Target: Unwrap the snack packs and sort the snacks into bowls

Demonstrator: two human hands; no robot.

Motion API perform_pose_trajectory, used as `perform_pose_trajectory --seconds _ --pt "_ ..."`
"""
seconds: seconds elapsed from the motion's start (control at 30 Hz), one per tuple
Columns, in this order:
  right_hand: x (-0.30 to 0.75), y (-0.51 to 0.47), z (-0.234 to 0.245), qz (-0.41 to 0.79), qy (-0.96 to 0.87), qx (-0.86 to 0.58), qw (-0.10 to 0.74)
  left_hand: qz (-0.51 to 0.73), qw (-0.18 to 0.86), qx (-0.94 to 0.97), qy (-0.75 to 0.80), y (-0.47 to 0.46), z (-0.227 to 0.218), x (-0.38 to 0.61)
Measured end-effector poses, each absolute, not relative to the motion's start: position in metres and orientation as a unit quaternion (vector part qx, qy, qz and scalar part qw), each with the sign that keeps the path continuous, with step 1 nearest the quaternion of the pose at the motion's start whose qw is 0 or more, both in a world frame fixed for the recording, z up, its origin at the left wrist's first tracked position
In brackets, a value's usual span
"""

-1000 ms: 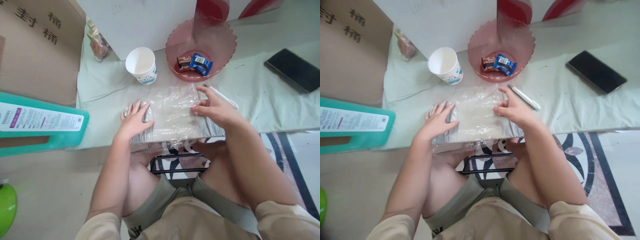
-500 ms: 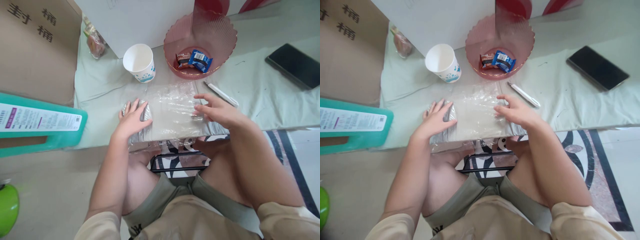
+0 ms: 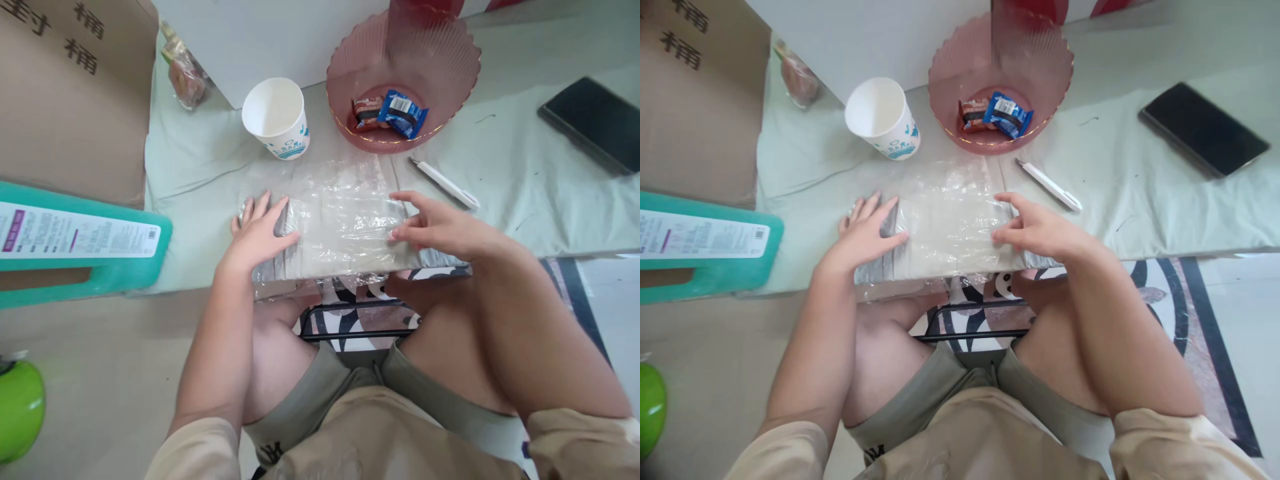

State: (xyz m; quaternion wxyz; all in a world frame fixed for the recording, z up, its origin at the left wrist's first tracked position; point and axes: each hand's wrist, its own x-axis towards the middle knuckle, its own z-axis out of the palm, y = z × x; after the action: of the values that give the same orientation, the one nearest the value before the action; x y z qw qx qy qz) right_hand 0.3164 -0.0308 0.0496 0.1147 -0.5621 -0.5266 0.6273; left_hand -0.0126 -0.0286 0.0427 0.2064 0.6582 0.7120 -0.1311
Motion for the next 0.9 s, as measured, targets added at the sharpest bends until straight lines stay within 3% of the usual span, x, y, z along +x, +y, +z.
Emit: perform_pose_trajectory --seconds 0.13,0.27,0.37,0.47,0.6,0.7,0.9 --pt "0.316 -0.033 0.046 0.604 -0.584 -0.539 0.059 -0.129 0.204 0.659 0.713 -0.028 0.042 -0.012" --pt "0.323 -0.034 0.046 0.513 -0.608 -0.605 0.018 -0.121 0.213 0.660 0.711 -0.028 0.043 -0.012" --pt "0.331 -0.038 0.045 0.343 -0.681 -0.640 0.097 -0.112 0.215 0.665 0.706 -0.027 0.043 -0.013" --pt "0.326 -0.048 0.039 0.277 -0.816 -0.478 0.173 -0.096 0.214 0.672 0.702 -0.027 0.043 -0.014" --pt "0.300 -0.065 0.028 0.254 -0.904 -0.336 0.073 -0.080 0.205 0.675 0.704 -0.028 0.046 -0.014" --pt "0.286 -0.070 0.022 0.244 -0.915 -0.320 0.013 -0.055 0.195 0.679 0.706 -0.028 0.050 -0.016" --pt "0.287 -0.071 0.013 0.215 -0.916 -0.339 -0.024 0.017 0.233 0.691 0.684 -0.024 0.052 -0.032"
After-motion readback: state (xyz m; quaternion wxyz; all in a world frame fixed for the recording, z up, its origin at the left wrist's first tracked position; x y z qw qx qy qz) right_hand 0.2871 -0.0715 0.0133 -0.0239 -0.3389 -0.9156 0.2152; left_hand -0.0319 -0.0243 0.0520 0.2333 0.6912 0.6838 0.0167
